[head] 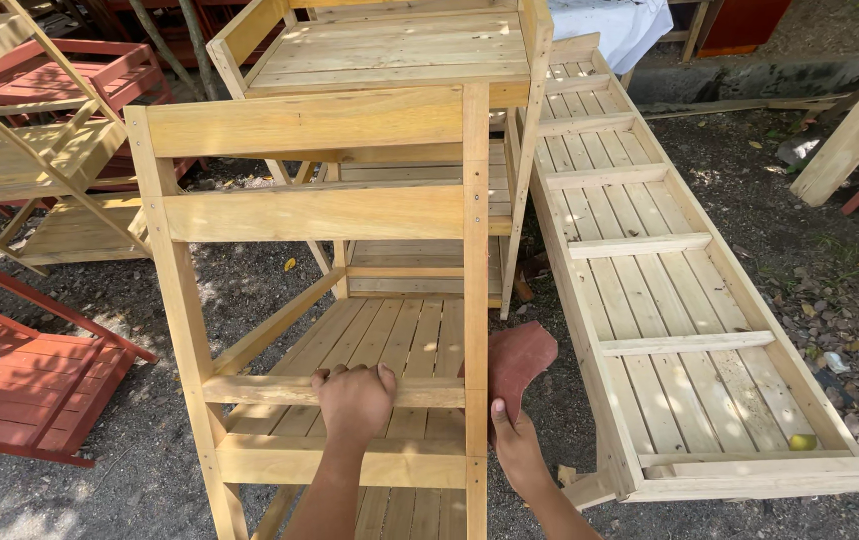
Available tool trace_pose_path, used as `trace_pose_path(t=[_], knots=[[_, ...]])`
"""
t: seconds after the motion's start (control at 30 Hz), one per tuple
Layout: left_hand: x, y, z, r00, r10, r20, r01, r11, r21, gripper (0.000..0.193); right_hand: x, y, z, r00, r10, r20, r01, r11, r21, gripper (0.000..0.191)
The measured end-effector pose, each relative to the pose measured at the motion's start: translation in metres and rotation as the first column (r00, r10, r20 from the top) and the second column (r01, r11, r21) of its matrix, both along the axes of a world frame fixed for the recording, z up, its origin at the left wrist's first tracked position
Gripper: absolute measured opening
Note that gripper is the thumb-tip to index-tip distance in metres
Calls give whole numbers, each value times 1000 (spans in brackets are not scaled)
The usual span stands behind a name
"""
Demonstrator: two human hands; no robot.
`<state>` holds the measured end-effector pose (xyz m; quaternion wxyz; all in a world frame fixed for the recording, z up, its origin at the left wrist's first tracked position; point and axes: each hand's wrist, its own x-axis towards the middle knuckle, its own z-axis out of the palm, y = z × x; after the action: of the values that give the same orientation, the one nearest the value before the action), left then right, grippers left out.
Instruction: The person sands a wooden chair frame with a sheet of sandpaper, rubbing the seat slats, side rails and legs by hand. They steady the chair with one hand while sanding different rails and surfaces, working around the frame.
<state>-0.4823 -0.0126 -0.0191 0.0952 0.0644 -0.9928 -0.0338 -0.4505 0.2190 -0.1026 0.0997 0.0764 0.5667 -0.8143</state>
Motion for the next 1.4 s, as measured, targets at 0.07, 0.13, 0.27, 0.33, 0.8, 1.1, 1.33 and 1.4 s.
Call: trace_pose_path(t=[0.07, 0.13, 0.27, 0.33, 0.8, 1.1, 1.33, 1.4], knots=[[0, -1, -2, 999, -18, -37, 18, 1000, 1, 52, -41, 5, 11, 996, 4, -84, 13, 978, 206, 57], [0, -2, -3, 995, -28, -96, 31, 999, 27, 50, -79, 8, 23, 915, -2, -404, 111, 963, 247, 60], [1, -1, -4, 996, -19, -84, 23, 999, 43, 49, -44, 8, 6, 980, -30, -196, 40, 998, 51, 56], [1, -1, -3, 996, -18, -82, 21, 999, 41, 48, -11, 9, -8, 999, -5, -39, 2, 997, -79, 57], [-1, -6, -6, 995, -51, -80, 57, 996, 69, 49, -125, 4, 9, 995, 95, -22, -90, 809, -581, 46], [1, -3, 1, 983, -67, -171, 84, 992, 89, 44, -208, 5, 62, 971, 207, -115, -234, 765, -600, 62], [4, -3, 4, 984, -78, -159, 88, 995, 56, 46, -184, -1, 43, 957, 202, -207, -283, 805, -522, 42], [4, -3, 6, 985, -78, -153, 92, 992, 90, 45, -150, -1, 21, 976, 215, 31, -161, 811, -563, 42]])
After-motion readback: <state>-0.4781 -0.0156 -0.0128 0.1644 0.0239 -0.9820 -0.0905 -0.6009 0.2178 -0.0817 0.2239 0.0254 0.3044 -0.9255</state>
